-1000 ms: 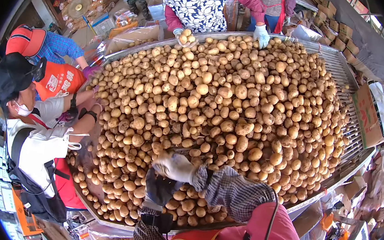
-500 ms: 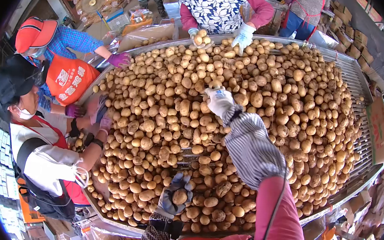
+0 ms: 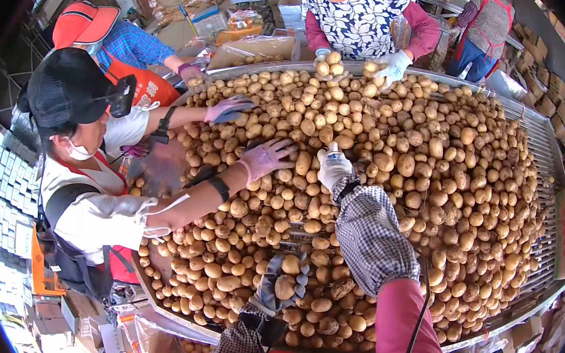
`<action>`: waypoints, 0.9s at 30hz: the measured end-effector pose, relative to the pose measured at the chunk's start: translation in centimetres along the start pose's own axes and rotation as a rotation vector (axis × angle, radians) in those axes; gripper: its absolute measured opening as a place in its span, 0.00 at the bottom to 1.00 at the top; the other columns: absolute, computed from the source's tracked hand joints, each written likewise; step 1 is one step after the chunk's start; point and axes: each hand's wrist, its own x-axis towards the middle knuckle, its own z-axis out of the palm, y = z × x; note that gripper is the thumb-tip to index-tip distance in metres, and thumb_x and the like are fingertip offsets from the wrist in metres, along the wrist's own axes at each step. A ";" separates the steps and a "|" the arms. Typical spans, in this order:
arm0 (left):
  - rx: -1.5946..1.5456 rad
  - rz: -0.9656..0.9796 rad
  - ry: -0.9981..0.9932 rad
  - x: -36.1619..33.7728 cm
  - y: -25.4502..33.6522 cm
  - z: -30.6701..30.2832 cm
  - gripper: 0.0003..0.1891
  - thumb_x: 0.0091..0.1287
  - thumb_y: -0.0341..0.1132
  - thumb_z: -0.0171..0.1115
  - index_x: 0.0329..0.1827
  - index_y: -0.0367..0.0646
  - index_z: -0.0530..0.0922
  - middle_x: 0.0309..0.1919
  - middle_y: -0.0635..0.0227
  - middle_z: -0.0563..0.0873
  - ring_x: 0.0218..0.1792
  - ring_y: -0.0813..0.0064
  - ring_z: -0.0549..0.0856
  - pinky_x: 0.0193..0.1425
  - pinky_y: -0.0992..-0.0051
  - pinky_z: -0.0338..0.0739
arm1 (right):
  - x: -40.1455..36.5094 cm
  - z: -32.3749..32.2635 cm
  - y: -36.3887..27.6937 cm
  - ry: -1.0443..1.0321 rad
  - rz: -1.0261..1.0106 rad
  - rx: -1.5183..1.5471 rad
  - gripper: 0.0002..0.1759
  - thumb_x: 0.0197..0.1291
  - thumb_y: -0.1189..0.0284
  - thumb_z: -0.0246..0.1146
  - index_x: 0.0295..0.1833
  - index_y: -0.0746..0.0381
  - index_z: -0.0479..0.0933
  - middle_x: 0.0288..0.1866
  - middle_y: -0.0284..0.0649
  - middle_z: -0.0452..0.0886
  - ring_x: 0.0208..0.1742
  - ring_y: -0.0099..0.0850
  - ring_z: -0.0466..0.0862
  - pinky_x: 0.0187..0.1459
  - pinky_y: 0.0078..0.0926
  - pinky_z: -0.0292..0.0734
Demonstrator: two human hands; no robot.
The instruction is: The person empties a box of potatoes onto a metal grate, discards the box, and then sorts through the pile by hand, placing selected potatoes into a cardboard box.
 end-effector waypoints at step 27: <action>0.827 0.615 1.190 -36.5 -1.3 -4.6 0.38 0.68 0.67 0.52 0.64 0.41 0.76 0.48 0.59 0.87 0.46 0.64 0.86 0.35 0.72 0.80 | -41.5 2.7 -6.8 -0.337 -0.218 0.642 0.16 0.69 0.68 0.62 0.60 0.58 0.81 0.57 0.43 0.83 0.57 0.45 0.84 0.57 0.41 0.80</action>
